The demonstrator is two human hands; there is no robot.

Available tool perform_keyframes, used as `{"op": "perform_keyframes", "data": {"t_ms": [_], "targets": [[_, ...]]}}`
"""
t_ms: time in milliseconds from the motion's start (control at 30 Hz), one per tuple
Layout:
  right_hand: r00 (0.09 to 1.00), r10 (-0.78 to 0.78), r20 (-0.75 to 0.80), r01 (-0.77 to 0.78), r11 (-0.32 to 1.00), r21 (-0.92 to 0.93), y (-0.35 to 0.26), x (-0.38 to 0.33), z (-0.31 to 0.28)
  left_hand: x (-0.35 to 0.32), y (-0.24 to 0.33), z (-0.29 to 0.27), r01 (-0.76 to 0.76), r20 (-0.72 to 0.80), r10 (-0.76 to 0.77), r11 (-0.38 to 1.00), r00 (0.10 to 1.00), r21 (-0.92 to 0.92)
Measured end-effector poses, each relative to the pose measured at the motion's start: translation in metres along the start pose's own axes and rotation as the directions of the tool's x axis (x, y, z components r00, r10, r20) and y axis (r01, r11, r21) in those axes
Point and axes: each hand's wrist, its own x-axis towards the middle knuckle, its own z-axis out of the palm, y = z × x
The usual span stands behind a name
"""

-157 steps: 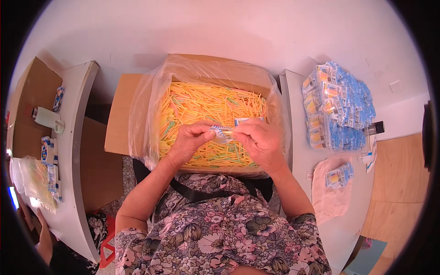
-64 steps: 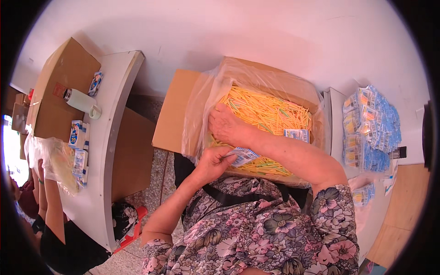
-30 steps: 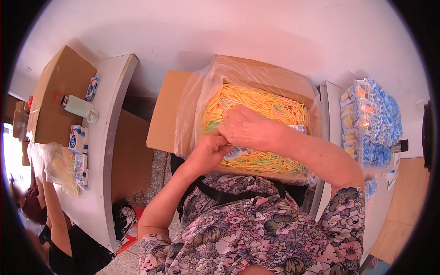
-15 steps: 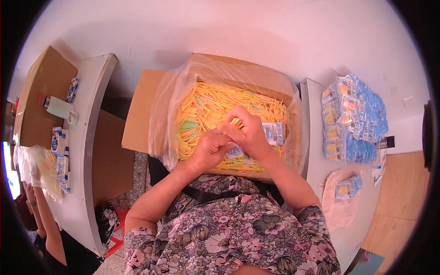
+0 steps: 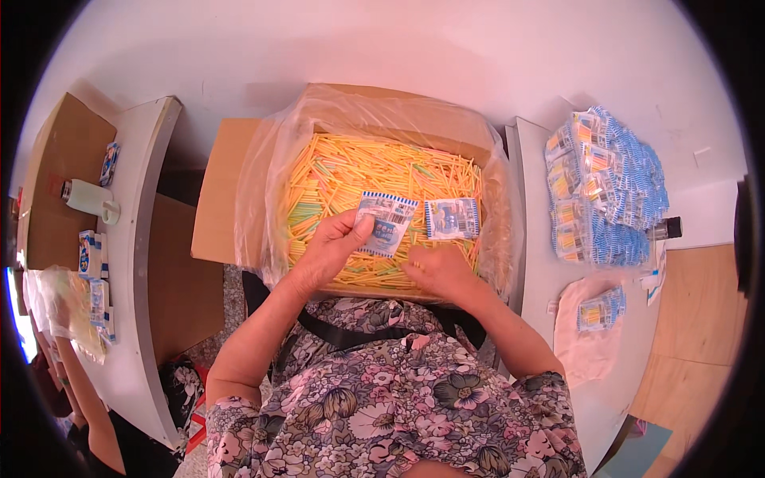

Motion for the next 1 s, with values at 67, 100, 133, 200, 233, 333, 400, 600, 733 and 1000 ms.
{"op": "perform_keyframes", "data": {"t_ms": [67,100,133,200,233,333,400,600,733,1000], "targets": [[0.988,0.122,-0.095,-0.100,0.974,0.203,0.000,0.008,-0.016,0.002,0.000,0.004,-0.135,-0.051,0.141,0.986,0.989,0.098],[0.954,0.253,-0.163,-0.170,0.900,0.402,0.001,0.014,-0.028,0.004,-0.002,0.001,-0.132,-0.049,0.137,0.986,0.989,0.100],[0.953,0.257,-0.163,-0.172,0.897,0.406,0.002,0.018,-0.038,0.005,-0.008,-0.004,-0.153,-0.074,0.169,0.970,0.983,0.191],[0.861,0.495,0.119,-0.403,0.520,0.753,0.004,0.024,-0.059,0.009,-0.011,-0.004,-0.167,-0.081,0.196,0.946,0.977,0.279],[0.856,0.504,0.116,-0.406,0.516,0.754,0.000,0.026,-0.066,0.010,-0.011,0.000,-0.174,-0.097,0.206,0.949,0.974,0.265],[0.847,0.473,0.241,-0.326,0.107,0.939,-0.014,0.038,-0.078,0.016,-0.013,0.001,-0.164,-0.102,0.197,0.949,0.975,0.268],[0.863,0.425,0.275,-0.320,0.037,0.947,-0.017,0.044,-0.083,0.018,-0.015,0.000,-0.147,-0.091,0.180,0.947,0.980,0.284],[0.954,0.273,-0.125,-0.194,0.878,0.437,0.014,0.024,-0.044,0.019,-0.011,0.006,-0.083,-0.181,0.095,0.994,0.979,0.073],[0.990,0.100,0.096,-0.106,0.993,0.058,0.012,-0.004,-0.007,0.022,-0.013,0.003,-0.078,-0.158,0.090,0.994,0.983,0.079],[0.877,0.441,0.189,-0.416,0.503,0.758,-0.007,0.027,-0.078,0.021,-0.019,-0.009,-0.168,-0.117,0.187,0.973,0.975,0.155]]}}
